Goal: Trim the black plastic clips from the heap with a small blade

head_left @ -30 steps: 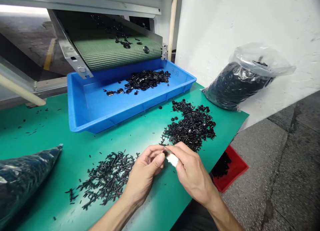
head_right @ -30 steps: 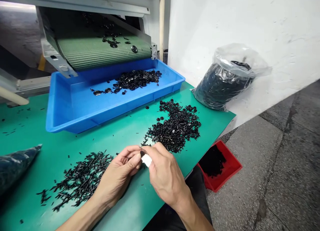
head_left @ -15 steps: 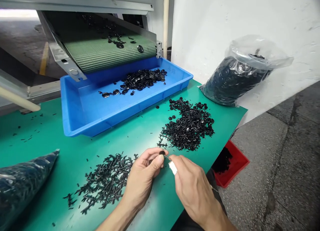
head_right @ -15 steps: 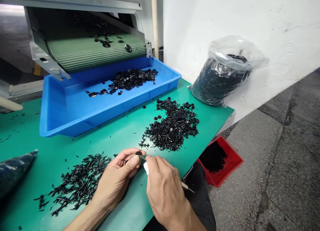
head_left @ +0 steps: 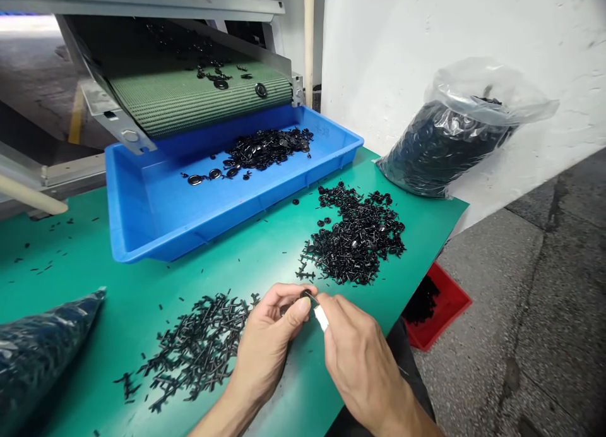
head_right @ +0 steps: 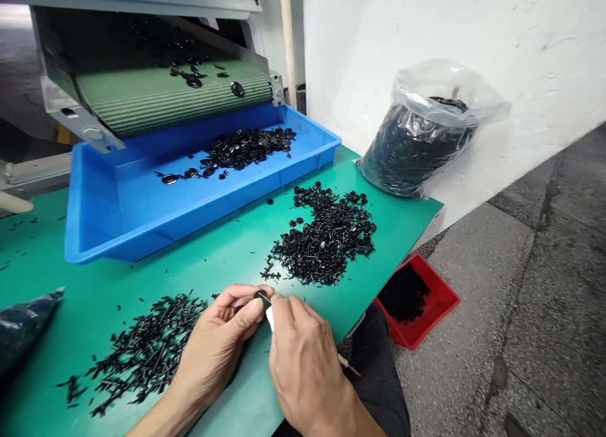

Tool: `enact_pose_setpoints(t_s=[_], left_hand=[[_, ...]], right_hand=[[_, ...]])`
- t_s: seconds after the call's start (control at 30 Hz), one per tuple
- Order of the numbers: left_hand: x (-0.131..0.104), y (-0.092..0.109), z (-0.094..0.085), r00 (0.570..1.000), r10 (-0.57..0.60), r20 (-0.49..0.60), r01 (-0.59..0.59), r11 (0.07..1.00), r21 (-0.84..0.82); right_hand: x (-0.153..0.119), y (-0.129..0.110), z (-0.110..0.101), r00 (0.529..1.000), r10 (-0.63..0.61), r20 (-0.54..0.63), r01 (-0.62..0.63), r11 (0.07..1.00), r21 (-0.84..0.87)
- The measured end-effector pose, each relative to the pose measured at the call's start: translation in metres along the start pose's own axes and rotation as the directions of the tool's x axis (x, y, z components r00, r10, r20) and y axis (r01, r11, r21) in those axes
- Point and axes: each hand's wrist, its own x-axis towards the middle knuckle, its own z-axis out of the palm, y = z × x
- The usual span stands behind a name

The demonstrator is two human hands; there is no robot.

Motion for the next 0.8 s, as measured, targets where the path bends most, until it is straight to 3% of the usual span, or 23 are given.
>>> enact_pose_setpoints(t_s=[0.17,0.33,0.57,0.67,0.8], left_hand=[[-0.001,-0.001,0.002,0.997,0.082,-0.005,-0.081,0.990,0.118],[0.000,-0.001,0.002,0.989,0.121,-0.085,-0.107,0.982,0.156],[0.000,0.010,0.001,0.992,0.128,-0.006,-0.116,0.916,0.384],[-0.001,0.010,0.003,0.988,0.145,-0.052,-0.108,0.894,0.435],[0.000,0.005,0.004,0.980,0.108,-0.169,-0.045,0.939,0.341]], right_hand=[[0.001,-0.004,0.003,0.999,0.043,-0.001,-0.043,0.998,-0.051],[0.003,-0.005,0.001,0.998,0.052,0.028,-0.050,0.997,-0.066],[0.021,0.016,-0.015,0.943,0.070,0.325,-0.102,0.991,0.084],[0.026,0.023,-0.018,0.952,0.116,0.285,-0.125,0.992,0.016],[0.037,0.024,-0.023,0.979,0.122,0.164,-0.107,0.990,-0.096]])
